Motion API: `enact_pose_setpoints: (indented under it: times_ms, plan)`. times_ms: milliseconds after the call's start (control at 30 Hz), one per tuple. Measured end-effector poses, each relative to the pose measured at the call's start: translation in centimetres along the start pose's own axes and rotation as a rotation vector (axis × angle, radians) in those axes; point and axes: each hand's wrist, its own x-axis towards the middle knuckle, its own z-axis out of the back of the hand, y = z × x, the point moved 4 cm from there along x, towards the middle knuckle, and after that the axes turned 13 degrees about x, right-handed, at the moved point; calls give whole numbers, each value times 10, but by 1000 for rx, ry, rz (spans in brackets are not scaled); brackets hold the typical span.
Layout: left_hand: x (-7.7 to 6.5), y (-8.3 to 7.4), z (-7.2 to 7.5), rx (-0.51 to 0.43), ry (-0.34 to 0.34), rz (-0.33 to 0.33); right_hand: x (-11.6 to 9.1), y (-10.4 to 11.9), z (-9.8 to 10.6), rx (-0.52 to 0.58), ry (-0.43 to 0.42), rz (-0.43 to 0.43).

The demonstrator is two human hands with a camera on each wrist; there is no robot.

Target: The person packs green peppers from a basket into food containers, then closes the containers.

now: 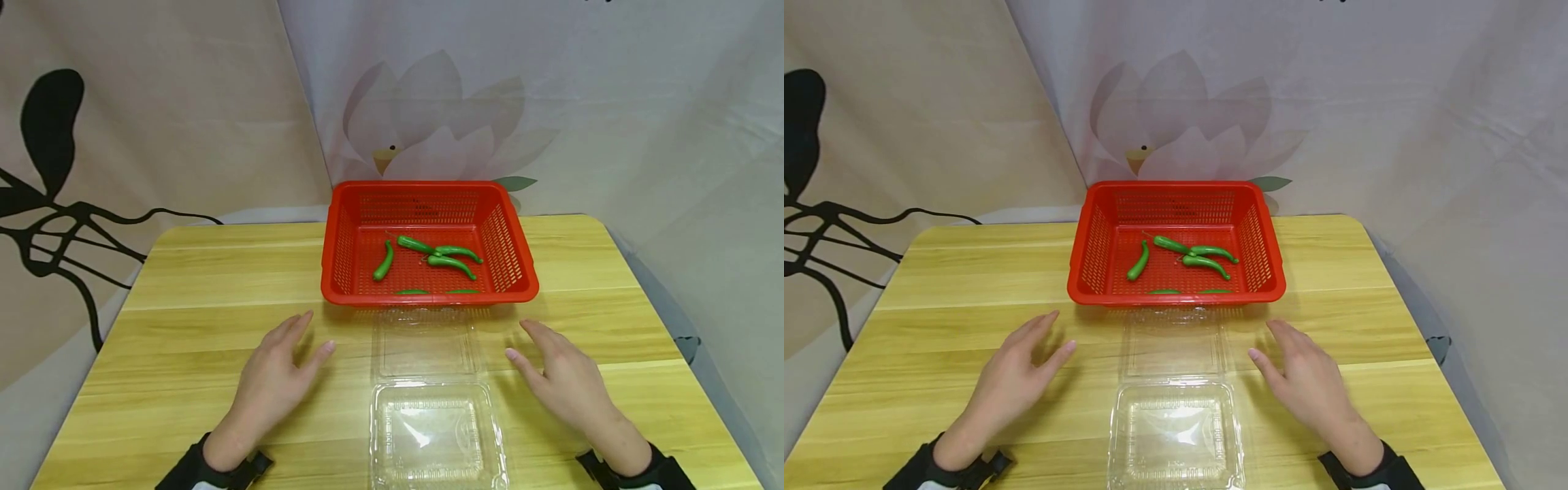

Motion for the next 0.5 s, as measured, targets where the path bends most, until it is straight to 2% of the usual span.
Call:
enact_pose_setpoints:
  times_ms: [167, 267, 500]
  plan:
    - [-1, -7, -10, -230, 137, 39, 1, 5, -8, 65, 1, -3]
    - [-1, -13, -15, -354, 194, 59, 2, 6, -13, 102, 19, -26]
    - [0, -21, -25, -489, 296, 88, 4, 12, -21, 162, 39, -48]
